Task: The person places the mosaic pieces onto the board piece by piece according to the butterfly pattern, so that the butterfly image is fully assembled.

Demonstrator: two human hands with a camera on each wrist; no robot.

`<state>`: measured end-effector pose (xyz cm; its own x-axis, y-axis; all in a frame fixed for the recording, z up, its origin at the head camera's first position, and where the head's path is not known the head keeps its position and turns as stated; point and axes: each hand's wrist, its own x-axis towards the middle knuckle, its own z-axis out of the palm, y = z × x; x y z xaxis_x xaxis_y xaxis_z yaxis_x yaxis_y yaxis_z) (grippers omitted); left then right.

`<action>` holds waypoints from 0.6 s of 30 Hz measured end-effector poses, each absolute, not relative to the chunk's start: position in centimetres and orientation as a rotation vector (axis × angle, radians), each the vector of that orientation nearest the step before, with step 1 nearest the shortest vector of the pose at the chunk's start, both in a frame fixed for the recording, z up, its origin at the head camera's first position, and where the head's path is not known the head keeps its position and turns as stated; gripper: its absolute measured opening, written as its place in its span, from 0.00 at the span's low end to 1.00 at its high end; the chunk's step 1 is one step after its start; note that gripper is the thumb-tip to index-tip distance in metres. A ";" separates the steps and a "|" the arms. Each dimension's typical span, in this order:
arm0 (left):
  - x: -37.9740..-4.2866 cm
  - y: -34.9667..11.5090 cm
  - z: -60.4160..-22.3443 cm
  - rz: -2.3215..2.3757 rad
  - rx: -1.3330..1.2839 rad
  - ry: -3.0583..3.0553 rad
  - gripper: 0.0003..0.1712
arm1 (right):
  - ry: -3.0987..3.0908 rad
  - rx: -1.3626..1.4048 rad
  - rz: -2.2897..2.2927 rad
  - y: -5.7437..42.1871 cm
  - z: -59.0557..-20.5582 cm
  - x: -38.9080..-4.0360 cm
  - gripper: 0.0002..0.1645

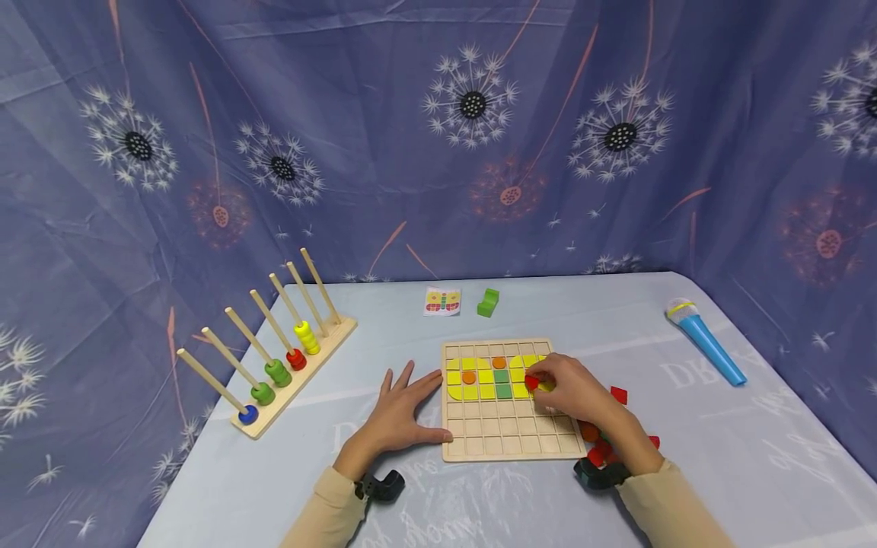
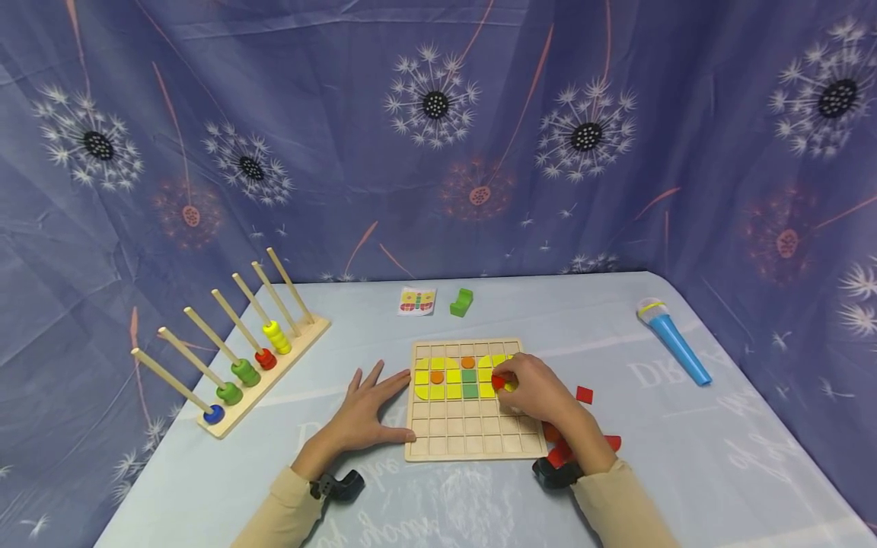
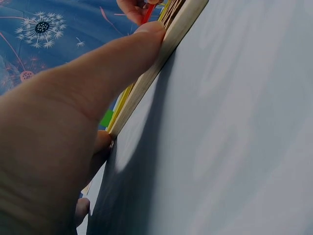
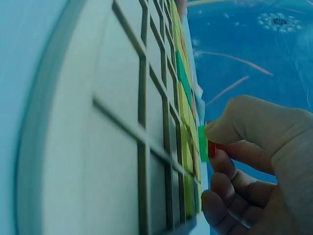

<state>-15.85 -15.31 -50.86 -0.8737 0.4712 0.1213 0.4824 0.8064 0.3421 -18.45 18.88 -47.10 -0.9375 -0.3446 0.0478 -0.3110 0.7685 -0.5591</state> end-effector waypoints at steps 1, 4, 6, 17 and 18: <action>-15.8 -15.3 -50.8 -0.574 -0.784 -2.955 0.61 | 2.904 -0.553 -0.900 18.6 -47.1 -18.4 0.21; -15.8 -15.3 -50.8 -0.575 -0.790 -2.952 0.61 | 2.918 -0.606 -0.889 17.7 -47.1 -18.3 0.19; -15.8 -15.3 -50.8 -0.573 -0.788 -2.954 0.62 | 2.925 -0.652 -0.883 16.9 -47.0 -18.3 0.18; -15.9 -15.2 -50.8 -0.554 -0.806 -2.959 0.64 | 2.913 -0.743 -0.808 12.4 -46.6 -17.6 0.17; -15.9 -15.3 -50.8 -0.549 -0.808 -2.959 0.64 | 2.903 -0.762 -0.804 12.0 -46.6 -17.4 0.17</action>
